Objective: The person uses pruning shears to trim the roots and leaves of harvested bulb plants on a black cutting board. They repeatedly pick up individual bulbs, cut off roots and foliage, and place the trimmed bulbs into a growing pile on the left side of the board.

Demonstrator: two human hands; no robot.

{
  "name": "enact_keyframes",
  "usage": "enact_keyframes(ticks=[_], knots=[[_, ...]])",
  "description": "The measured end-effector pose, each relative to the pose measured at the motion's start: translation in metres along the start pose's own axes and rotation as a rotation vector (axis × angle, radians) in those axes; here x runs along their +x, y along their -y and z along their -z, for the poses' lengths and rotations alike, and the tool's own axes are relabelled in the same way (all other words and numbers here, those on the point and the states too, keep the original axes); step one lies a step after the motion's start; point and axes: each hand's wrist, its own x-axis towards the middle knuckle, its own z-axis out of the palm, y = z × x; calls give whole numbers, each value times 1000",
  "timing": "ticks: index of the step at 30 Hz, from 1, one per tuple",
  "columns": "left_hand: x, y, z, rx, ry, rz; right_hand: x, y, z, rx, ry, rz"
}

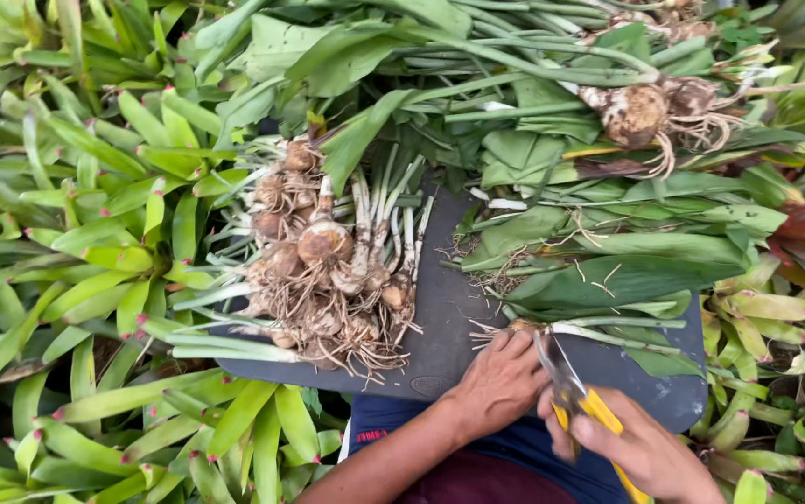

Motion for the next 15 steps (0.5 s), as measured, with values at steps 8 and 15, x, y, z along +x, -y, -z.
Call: enact_keyframes(ticks=[8,15], knots=[[-9,13,-5,43,66,30,-15,-55,23,208,-370,166],[4,21,-7,266,168,164,-52,-111,26,505,-670,156]])
